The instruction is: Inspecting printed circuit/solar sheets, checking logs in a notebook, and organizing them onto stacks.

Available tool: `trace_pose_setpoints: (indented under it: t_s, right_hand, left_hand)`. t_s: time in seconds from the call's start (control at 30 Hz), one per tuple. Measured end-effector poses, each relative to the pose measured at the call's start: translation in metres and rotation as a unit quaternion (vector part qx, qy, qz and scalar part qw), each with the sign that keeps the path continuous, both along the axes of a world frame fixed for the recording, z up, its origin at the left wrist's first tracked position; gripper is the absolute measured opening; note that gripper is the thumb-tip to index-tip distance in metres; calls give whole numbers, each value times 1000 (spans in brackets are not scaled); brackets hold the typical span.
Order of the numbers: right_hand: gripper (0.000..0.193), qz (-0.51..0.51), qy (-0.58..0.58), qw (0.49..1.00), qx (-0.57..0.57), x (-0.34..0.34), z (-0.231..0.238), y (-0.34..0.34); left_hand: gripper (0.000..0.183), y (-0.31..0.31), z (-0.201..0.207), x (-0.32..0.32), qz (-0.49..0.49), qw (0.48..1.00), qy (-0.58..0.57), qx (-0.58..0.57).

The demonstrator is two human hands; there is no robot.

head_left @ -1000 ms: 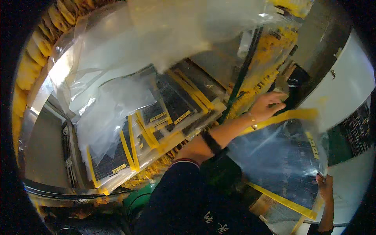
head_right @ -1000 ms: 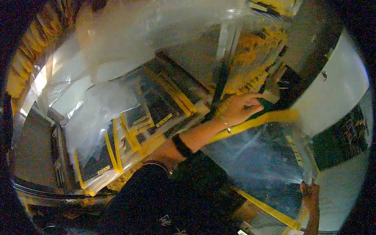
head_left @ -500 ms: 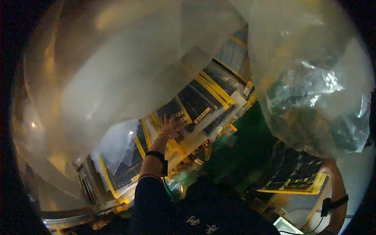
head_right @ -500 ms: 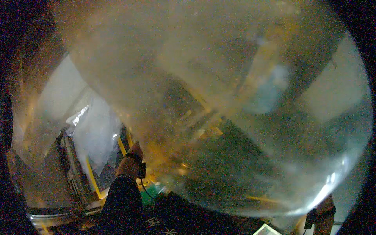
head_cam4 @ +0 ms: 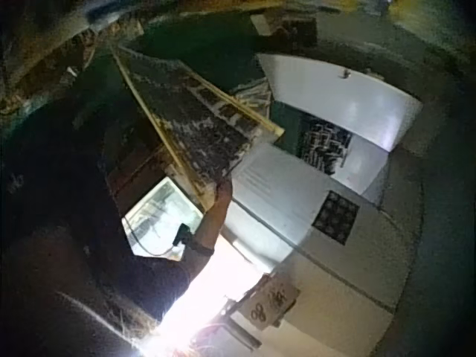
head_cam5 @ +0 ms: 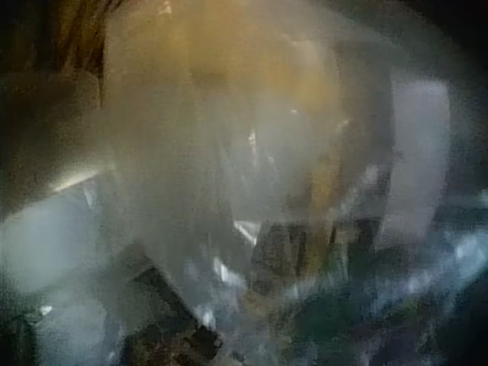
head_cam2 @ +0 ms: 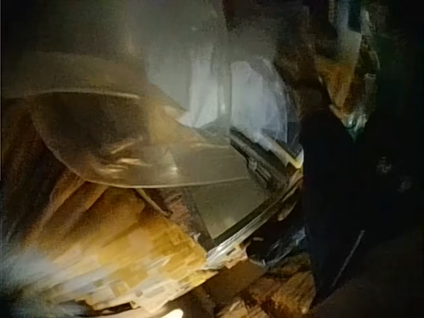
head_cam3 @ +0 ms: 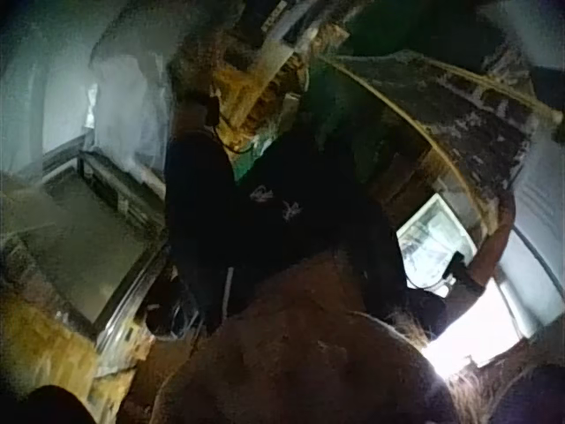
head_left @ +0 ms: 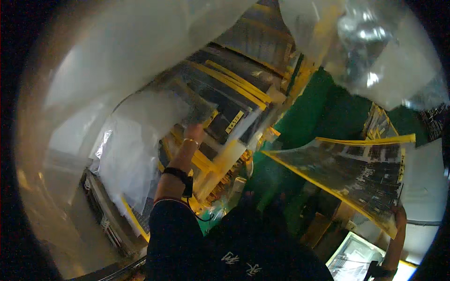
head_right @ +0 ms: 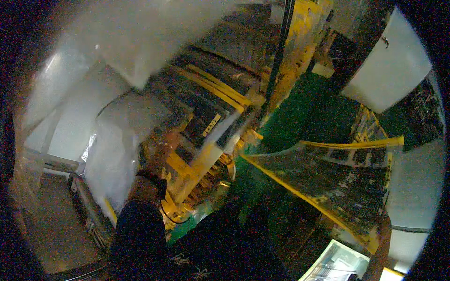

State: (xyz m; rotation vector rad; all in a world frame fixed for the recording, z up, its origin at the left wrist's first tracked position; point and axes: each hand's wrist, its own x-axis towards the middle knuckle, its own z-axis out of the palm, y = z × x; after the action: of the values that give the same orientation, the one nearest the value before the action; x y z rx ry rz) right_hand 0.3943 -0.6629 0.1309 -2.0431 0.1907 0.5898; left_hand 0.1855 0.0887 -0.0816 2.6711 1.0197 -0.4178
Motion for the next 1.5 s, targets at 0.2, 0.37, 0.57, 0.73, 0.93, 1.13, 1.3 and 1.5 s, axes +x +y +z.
trace_pose_setpoints:
  t_s: [0.2,0.37,0.57,0.73,0.93,1.13,1.3,1.5]
  right_hand:
    - [46,38,-43,998,-39,-21,-17,-30]
    - [42,45,-81,992,-82,-37,-28,-47]
    - [44,39,-127,991,19,-80,19,56]
    - [45,30,-129,985,114,-99,-4,-26]
    - [41,-8,-110,990,85,-132,-10,-475]
    - [38,-10,-35,982,186,-114,-141,-392]
    - [36,3,14,967,254,-61,-179,-193]
    - [35,-7,27,959,283,-71,-139,54]
  left_hand:
    - [68,-34,-41,-3,-98,993,62,39]
    - [104,-77,22,14,-133,974,180,14]
    - [109,-69,16,18,-184,967,176,26]
    - [70,-31,-88,-6,-279,926,-72,244]
    - [40,-14,-104,32,-82,983,-120,111]
    - [50,137,-92,-1,41,950,-309,27]
    - [65,212,-49,-46,-62,920,-288,260]
    - [51,123,14,-1,91,880,-445,137]
